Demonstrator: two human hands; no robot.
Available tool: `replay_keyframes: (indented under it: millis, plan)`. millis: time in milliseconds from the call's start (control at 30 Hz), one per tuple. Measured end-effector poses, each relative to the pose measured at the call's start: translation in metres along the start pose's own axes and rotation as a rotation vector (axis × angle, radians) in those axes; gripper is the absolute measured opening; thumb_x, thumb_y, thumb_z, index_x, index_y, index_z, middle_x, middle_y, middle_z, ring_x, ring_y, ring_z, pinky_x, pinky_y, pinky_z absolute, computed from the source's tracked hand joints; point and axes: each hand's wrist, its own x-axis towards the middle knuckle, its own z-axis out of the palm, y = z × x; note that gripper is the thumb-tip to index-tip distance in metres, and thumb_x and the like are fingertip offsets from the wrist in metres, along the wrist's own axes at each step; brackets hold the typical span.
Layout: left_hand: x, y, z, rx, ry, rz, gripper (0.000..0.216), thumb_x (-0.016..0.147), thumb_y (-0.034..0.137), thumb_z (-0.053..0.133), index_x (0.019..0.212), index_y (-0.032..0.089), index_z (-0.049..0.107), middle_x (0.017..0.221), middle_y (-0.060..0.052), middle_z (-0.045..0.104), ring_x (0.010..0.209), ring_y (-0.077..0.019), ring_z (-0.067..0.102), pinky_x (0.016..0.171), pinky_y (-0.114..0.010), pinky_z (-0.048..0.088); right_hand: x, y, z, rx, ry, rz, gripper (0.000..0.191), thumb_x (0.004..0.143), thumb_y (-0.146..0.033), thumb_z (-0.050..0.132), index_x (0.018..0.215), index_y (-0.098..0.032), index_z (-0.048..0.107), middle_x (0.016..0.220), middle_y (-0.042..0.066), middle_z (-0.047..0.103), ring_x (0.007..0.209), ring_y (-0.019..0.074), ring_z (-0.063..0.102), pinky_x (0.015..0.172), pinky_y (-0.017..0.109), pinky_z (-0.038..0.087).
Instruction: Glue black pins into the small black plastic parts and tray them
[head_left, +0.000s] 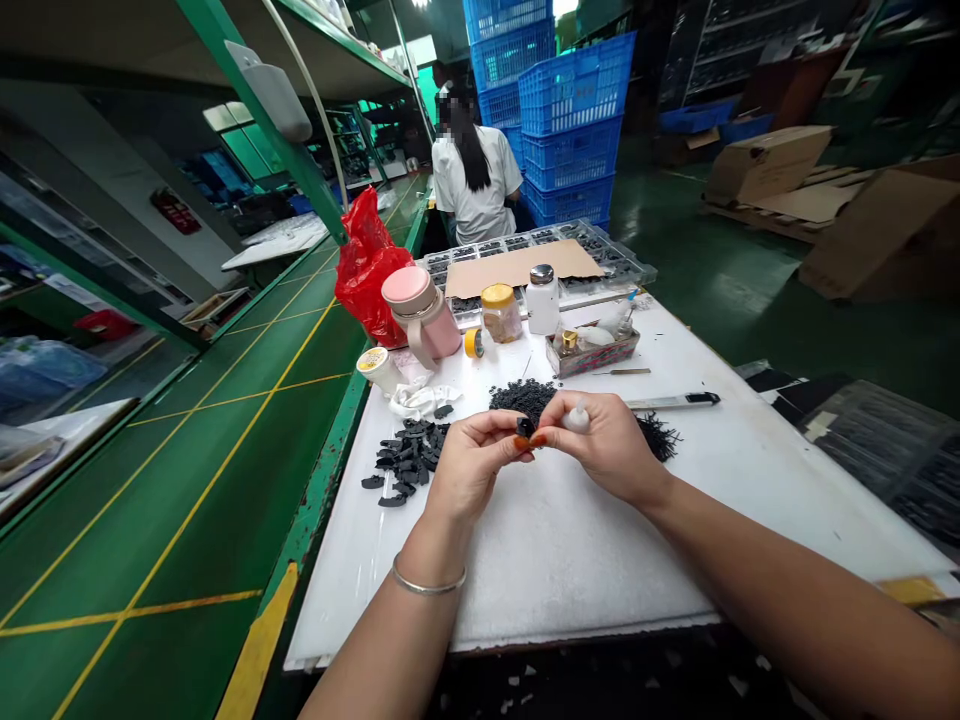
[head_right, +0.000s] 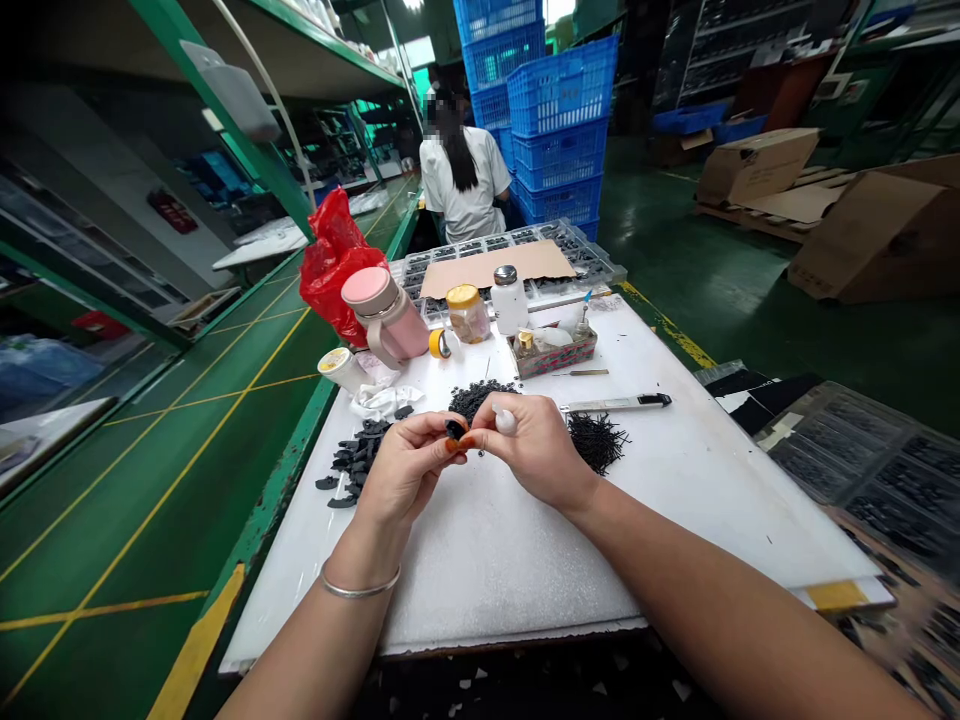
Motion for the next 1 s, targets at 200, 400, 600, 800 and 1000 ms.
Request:
replay_keyframes:
  millis: [200,400,600,800,1000]
  plan:
    - [-0.001,0.001,-0.003,0.155,-0.013,0.035,0.019,0.072,0.023,0.077,0.084,0.013,0.066,0.089,-0.006,0.07,0.076,-0.0144,0.065,0.064,-0.021,0.054,0.002,0.003,-0.005,-0.031,0.002,0.021,0.02,0.076,-0.03,0.073,0.071,-0.017,0.059,0.065,-0.002,0.06,0.055,0.0103,0.053,0.05,0.021,0.041]
    - [0.0,0.006,-0.006,0.355,0.038,0.083,0.02,0.077,0.025,0.07,0.089,0.014,0.059,0.088,-0.009,0.071,0.08,-0.0181,0.067,0.061,-0.021,0.052,0.004,0.001,-0.023,0.05,0.055,0.067,0.041,0.09,-0.048,0.053,0.121,-0.022,0.045,0.083,0.002,0.064,0.053,0.0135,0.061,0.039,0.021,0.042]
    - [0.002,0.006,-0.012,0.606,0.12,0.148,0.017,0.076,0.025,0.07,0.089,0.014,0.069,0.079,-0.005,0.069,0.069,-0.0147,0.062,0.059,-0.022,0.052,0.006,-0.003,-0.039,-0.377,0.055,-0.058,0.037,0.095,-0.04,0.048,0.127,-0.022,0.053,0.094,0.004,0.068,0.055,0.0109,0.058,0.058,0.027,0.048]
    - [0.0,0.008,-0.011,0.724,0.125,0.163,0.015,0.076,0.025,0.071,0.089,0.017,0.072,0.083,-0.004,0.07,0.075,-0.0147,0.064,0.062,-0.02,0.051,-0.002,-0.015,-0.042,-0.308,0.214,-0.099,0.03,0.075,-0.043,0.075,0.089,-0.02,0.061,0.07,-0.001,0.064,0.052,0.0115,0.053,0.046,0.023,0.04]
    - [-0.002,0.009,-0.008,0.885,0.133,0.251,0.013,0.076,0.019,0.069,0.088,0.02,0.074,0.081,-0.001,0.071,0.073,-0.0135,0.065,0.066,-0.02,0.053,-0.011,-0.017,-0.031,-0.217,0.223,-0.187,0.025,0.07,-0.036,0.08,0.084,-0.019,0.069,0.082,0.003,0.068,0.065,0.0164,0.06,0.051,0.026,0.044]
